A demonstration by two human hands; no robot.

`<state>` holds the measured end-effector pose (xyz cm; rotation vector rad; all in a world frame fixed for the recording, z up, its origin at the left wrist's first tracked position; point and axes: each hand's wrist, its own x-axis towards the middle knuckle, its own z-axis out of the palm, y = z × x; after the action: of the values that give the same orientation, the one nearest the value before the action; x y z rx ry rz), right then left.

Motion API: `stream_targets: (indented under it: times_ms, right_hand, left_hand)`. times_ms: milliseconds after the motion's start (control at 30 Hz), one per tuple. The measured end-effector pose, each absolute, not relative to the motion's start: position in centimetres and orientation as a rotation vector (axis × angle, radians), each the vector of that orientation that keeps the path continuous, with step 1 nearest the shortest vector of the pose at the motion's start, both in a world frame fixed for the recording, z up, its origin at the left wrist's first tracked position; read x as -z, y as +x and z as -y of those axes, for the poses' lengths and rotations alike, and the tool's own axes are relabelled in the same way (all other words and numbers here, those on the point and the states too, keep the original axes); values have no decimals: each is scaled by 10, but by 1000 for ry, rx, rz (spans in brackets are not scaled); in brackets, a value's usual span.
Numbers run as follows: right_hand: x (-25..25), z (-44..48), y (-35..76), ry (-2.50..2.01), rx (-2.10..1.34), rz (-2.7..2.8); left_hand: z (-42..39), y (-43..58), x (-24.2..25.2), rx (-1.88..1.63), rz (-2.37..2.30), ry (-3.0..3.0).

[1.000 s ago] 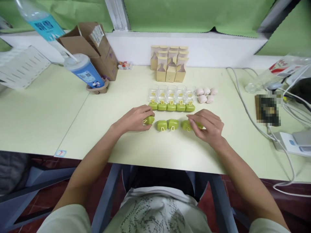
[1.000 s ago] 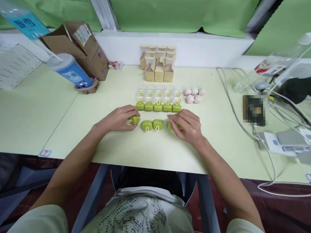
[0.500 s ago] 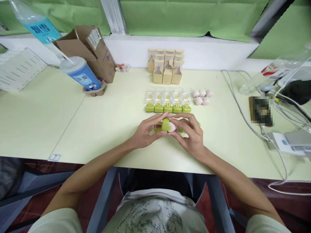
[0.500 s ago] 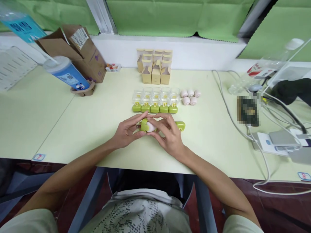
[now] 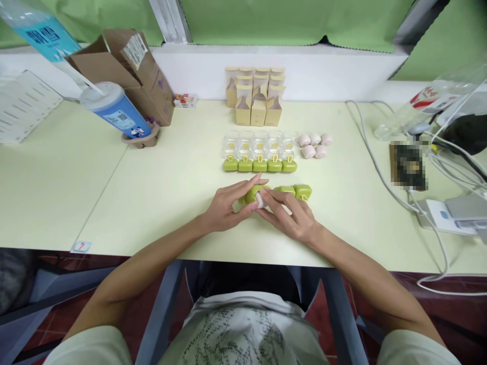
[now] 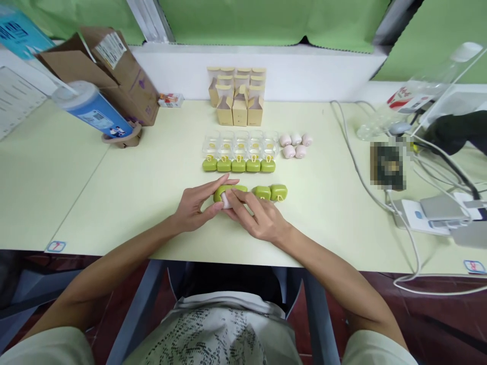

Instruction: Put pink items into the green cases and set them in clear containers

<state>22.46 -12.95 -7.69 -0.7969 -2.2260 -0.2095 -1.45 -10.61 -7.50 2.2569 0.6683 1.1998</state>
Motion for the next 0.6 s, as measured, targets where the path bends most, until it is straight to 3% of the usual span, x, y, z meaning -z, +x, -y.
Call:
stream_targets:
  times_ms: [200, 600]
  right_hand:
    - [68, 131, 218, -642, 789, 2097]
    - [68, 133, 210, -700, 682, 2035]
  left_hand:
    - [103, -12, 79, -1198, -592, 2380]
    - [118, -3, 85, -1218, -808, 2439]
